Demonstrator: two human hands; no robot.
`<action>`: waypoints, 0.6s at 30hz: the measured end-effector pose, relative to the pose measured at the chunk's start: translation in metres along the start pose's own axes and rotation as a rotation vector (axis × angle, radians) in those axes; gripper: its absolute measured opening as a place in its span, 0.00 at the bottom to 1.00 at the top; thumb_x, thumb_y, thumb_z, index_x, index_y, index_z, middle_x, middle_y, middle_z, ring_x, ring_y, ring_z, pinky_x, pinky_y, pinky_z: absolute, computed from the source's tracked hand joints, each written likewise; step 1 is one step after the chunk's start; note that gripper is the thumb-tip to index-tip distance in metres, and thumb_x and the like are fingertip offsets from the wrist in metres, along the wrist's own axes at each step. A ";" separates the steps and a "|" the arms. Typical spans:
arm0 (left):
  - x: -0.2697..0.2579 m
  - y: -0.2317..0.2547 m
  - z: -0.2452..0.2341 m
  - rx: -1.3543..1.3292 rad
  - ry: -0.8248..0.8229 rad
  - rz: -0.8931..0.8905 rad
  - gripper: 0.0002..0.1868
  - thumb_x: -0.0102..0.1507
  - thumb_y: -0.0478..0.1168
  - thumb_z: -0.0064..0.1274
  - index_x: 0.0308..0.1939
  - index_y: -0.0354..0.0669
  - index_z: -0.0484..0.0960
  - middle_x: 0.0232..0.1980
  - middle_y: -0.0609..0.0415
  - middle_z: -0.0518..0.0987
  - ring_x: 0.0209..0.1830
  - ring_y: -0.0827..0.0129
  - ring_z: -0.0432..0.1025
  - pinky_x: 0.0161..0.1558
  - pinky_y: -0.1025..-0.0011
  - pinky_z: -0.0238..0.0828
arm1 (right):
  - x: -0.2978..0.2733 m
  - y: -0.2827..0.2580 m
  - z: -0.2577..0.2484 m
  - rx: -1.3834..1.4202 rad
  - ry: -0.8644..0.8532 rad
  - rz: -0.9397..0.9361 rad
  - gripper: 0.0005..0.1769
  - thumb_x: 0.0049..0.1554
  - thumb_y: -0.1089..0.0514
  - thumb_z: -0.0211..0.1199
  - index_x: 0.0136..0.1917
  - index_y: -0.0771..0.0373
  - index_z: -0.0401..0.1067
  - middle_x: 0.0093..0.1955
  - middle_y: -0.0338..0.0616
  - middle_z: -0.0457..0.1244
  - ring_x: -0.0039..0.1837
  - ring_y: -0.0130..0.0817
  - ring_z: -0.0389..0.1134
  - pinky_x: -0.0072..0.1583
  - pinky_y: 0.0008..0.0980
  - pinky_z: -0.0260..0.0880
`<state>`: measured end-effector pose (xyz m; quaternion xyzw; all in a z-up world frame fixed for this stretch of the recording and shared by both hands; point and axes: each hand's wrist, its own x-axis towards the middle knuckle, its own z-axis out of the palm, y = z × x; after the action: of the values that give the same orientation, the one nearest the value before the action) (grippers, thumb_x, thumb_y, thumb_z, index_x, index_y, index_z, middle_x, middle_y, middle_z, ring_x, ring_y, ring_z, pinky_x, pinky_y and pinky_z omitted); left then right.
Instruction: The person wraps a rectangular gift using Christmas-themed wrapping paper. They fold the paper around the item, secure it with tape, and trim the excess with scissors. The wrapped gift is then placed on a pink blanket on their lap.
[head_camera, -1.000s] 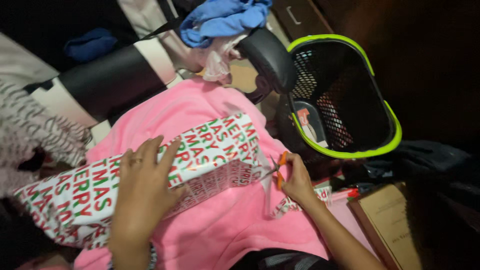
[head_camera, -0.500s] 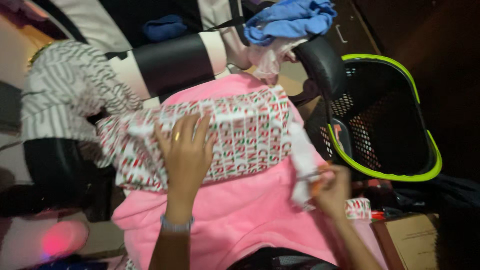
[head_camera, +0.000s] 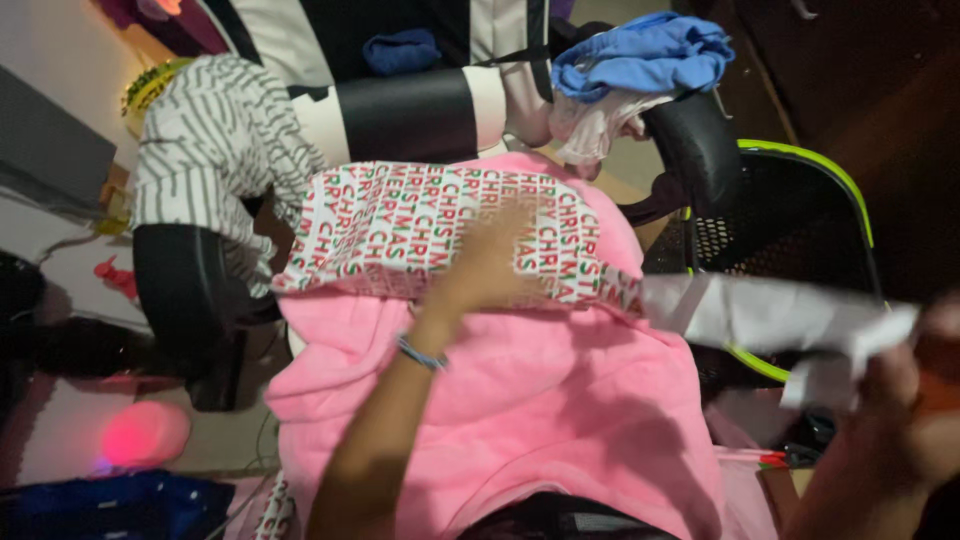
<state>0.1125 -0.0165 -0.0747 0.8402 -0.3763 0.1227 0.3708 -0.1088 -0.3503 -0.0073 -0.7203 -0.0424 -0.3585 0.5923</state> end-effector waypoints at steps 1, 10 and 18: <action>-0.006 0.017 0.018 0.113 -0.143 0.041 0.60 0.46 0.67 0.69 0.73 0.41 0.61 0.75 0.38 0.61 0.76 0.42 0.53 0.71 0.37 0.44 | 0.003 0.004 -0.001 0.019 -0.009 0.003 0.28 0.54 0.76 0.67 0.60 0.60 0.59 0.57 0.46 0.62 0.53 0.24 0.65 0.55 0.24 0.71; -0.043 0.046 0.068 0.573 -0.113 0.009 0.59 0.47 0.53 0.71 0.79 0.57 0.57 0.78 0.48 0.60 0.79 0.49 0.52 0.73 0.39 0.44 | -0.015 0.016 -0.007 0.103 -0.066 0.026 0.26 0.56 0.75 0.69 0.60 0.61 0.59 0.57 0.47 0.62 0.54 0.26 0.66 0.59 0.26 0.72; -0.011 0.121 0.152 -0.550 -0.242 0.007 0.52 0.54 0.39 0.62 0.82 0.46 0.58 0.70 0.49 0.70 0.64 0.59 0.66 0.59 0.56 0.66 | 0.000 0.028 0.015 0.219 -0.180 -0.024 0.25 0.58 0.75 0.70 0.60 0.61 0.60 0.57 0.47 0.62 0.55 0.29 0.66 0.63 0.28 0.73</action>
<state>0.0064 -0.1730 -0.1210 0.7155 -0.4396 -0.0835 0.5365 -0.0883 -0.3458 -0.0305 -0.6801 -0.1429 -0.2928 0.6567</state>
